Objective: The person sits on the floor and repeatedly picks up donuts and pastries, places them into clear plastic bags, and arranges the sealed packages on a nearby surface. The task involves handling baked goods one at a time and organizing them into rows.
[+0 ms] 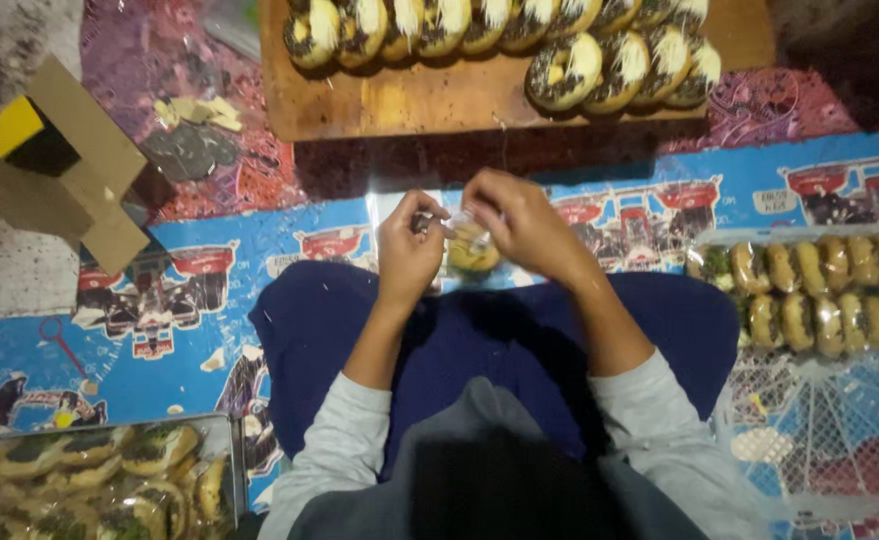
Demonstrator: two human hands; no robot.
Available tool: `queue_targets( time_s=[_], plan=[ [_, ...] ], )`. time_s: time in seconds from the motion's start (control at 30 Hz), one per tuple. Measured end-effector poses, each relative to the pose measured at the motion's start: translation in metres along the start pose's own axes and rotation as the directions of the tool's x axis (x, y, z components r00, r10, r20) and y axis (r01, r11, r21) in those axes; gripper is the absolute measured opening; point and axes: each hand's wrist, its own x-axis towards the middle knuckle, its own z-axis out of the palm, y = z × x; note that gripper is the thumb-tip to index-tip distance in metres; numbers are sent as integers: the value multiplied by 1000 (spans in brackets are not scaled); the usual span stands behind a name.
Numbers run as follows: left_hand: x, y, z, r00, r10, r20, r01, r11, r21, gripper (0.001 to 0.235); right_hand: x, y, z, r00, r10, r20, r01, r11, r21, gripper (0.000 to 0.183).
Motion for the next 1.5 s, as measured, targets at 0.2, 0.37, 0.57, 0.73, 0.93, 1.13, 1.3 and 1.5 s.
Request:
queue_targets(
  time_s=[0.2, 0.37, 0.57, 0.73, 0.93, 1.13, 1.3, 1.5],
  plan=[
    [8, 2, 24, 970, 69, -233, -47, 994, 96, 11, -20, -31, -9, 884, -119, -452, 16, 974, -226, 35],
    [-20, -12, 49, 948, 300, -109, -274, 939, 207, 23, -44, -13, 11, 986, 91, -136, -114, 978, -175, 44],
    [-11, -17, 55, 924, 315, -219, -383, 774, -504, 86, -29, 21, 19, 984, 76, -159, -91, 992, -89, 61],
    [32, -43, 53, 950, -49, 310, 311, 23, -950, 71, -27, 14, 34, 997, -82, 9, 83, 980, -179, 52],
    [63, -68, 14, 953, -188, 238, 263, 120, -957, 64, -2, 66, -29, 987, 151, -61, -153, 987, -39, 22],
    [65, -74, -14, 963, -83, 255, 260, 48, -964, 47, 68, 186, -101, 817, 568, -102, -448, 513, -732, 145],
    [69, -102, -23, 969, -152, 196, 173, -150, -973, 27, 76, 221, -97, 856, 517, -10, -306, 492, -815, 120],
    [79, -111, -23, 964, -211, 163, 100, -280, -955, 37, 36, 176, -60, 900, 404, -161, -412, 674, -614, 108]
  ],
)
